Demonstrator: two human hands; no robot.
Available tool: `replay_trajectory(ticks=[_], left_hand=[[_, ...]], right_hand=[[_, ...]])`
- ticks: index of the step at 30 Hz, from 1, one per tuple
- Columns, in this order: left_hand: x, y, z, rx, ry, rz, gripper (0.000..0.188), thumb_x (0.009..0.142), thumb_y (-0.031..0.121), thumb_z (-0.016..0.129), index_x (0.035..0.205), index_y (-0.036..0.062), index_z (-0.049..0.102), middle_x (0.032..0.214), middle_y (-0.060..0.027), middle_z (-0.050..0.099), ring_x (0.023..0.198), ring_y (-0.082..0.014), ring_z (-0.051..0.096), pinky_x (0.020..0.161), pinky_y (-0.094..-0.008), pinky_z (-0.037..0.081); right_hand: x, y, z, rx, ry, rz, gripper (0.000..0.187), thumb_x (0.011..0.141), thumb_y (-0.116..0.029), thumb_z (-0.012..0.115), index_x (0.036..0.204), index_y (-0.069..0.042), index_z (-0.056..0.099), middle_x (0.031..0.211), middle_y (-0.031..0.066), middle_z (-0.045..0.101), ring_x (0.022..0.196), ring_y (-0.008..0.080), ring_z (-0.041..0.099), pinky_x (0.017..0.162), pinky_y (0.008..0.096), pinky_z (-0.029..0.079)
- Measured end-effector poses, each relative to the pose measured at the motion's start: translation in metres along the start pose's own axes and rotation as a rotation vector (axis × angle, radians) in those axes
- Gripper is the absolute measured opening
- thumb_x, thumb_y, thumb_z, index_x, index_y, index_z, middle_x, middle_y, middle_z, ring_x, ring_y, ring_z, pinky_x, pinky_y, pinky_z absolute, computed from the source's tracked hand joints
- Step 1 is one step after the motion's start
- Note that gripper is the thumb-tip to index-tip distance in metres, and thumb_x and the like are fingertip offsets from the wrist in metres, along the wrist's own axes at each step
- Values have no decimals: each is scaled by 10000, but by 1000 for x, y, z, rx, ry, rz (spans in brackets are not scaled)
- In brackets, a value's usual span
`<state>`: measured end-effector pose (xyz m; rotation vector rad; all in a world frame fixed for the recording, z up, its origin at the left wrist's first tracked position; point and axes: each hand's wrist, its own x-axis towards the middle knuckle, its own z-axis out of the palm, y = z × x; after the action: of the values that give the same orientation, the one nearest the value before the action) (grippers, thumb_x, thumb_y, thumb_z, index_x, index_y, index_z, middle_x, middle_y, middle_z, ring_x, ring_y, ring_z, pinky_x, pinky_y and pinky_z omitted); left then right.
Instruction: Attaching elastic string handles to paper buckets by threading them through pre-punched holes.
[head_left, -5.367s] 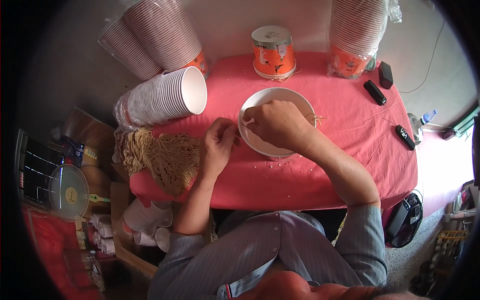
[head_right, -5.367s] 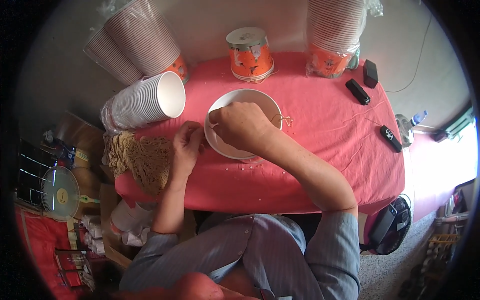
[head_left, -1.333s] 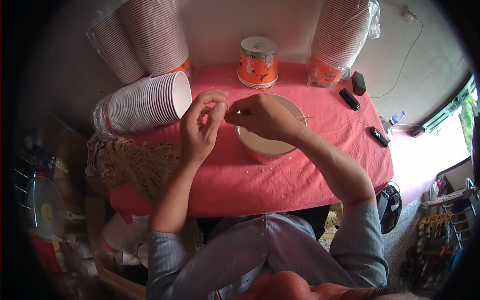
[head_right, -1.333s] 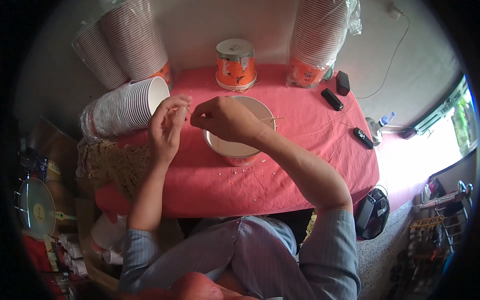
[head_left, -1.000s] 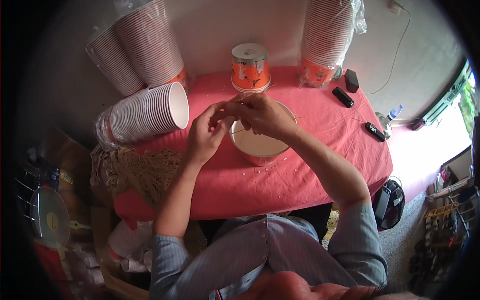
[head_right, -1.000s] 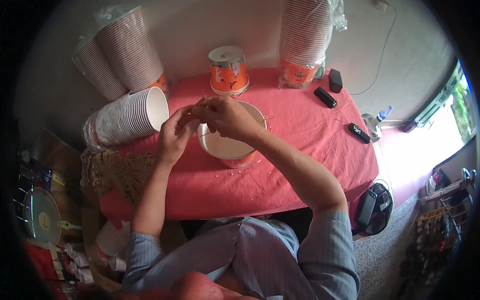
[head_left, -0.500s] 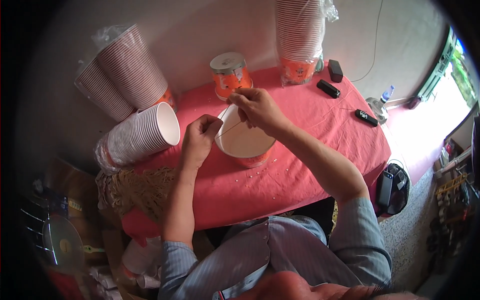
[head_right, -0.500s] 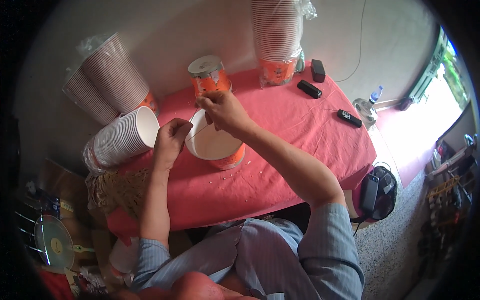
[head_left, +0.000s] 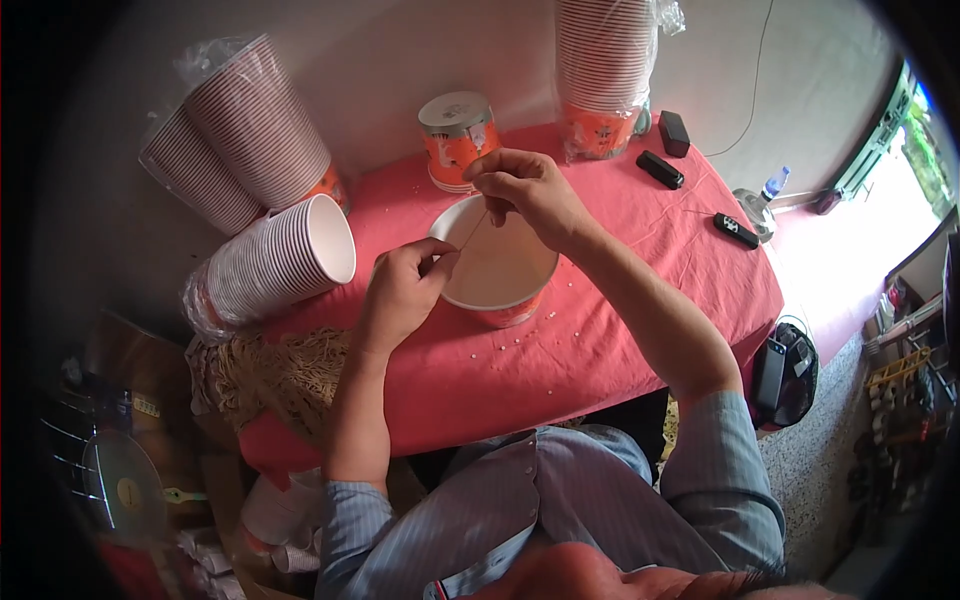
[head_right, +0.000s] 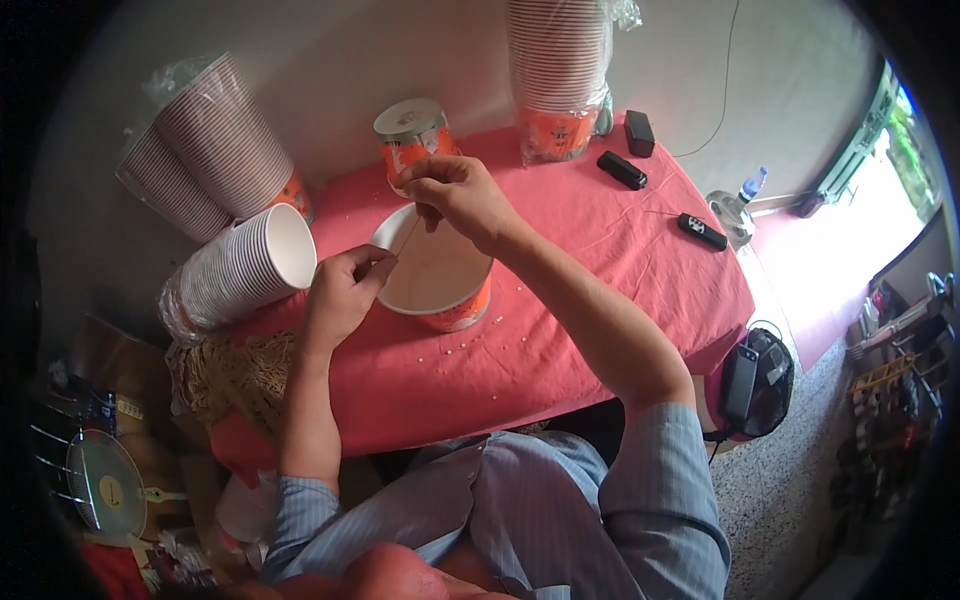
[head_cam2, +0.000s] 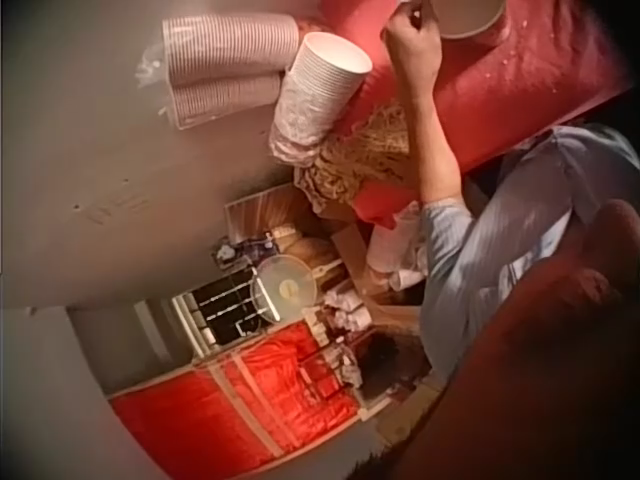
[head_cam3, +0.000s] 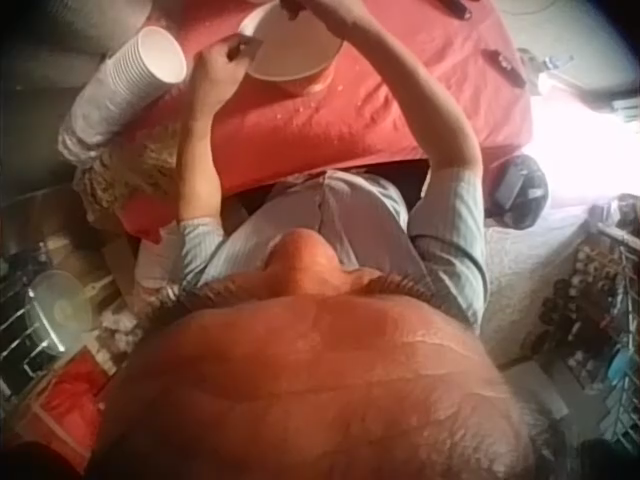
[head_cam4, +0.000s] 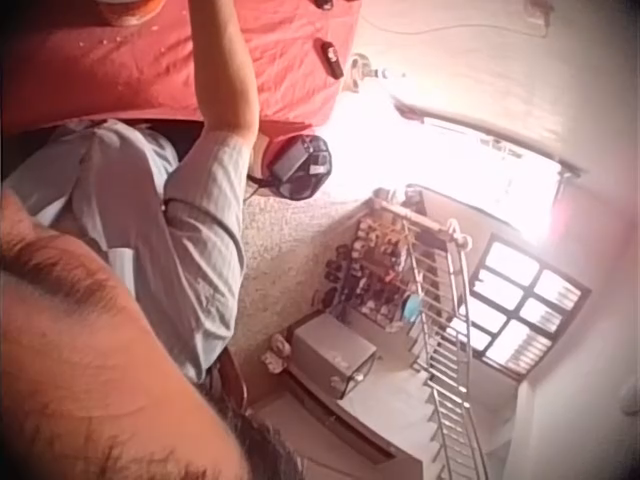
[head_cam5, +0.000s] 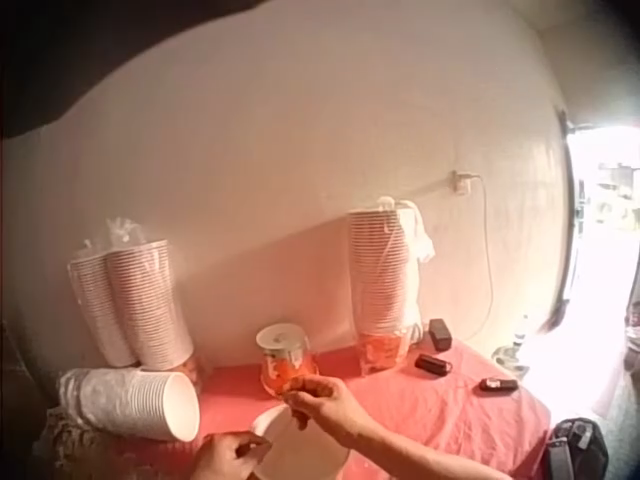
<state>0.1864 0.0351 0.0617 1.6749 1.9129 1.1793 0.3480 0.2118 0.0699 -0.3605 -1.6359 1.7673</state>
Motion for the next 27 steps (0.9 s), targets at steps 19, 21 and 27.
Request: replay_trajectory(ticks=[19, 21, 27], left_hand=[[3, -28, 0, -185, -33, -21, 179, 1031, 129, 706, 1016, -42, 756, 748, 16, 675, 711, -36, 584, 654, -265, 485], [3, -30, 0, -194, -45, -15, 170, 1029, 118, 710, 1044, -42, 764, 776, 8, 701, 746, -37, 612, 690, -258, 505], [1, -24, -4, -190, -72, -14, 174, 1025, 111, 721, 1095, -38, 777, 847, -13, 746, 797, -48, 635, 736, -266, 530]], right_hand=[[-53, 12, 28, -1296, -178, 5, 200, 988, -233, 630, 1074, -89, 738, 908, 201, 775, 895, 448, 756, 838, 558, 591], [-50, 20, 26, -1245, -147, -102, 247, 986, -240, 640, 1175, -104, 723, 943, 195, 783, 938, 440, 755, 856, 544, 593], [-33, 15, 20, -1093, -288, -118, 300, 966, -270, 694, 1201, -102, 778, 1035, 173, 801, 1004, 382, 765, 889, 478, 598]])
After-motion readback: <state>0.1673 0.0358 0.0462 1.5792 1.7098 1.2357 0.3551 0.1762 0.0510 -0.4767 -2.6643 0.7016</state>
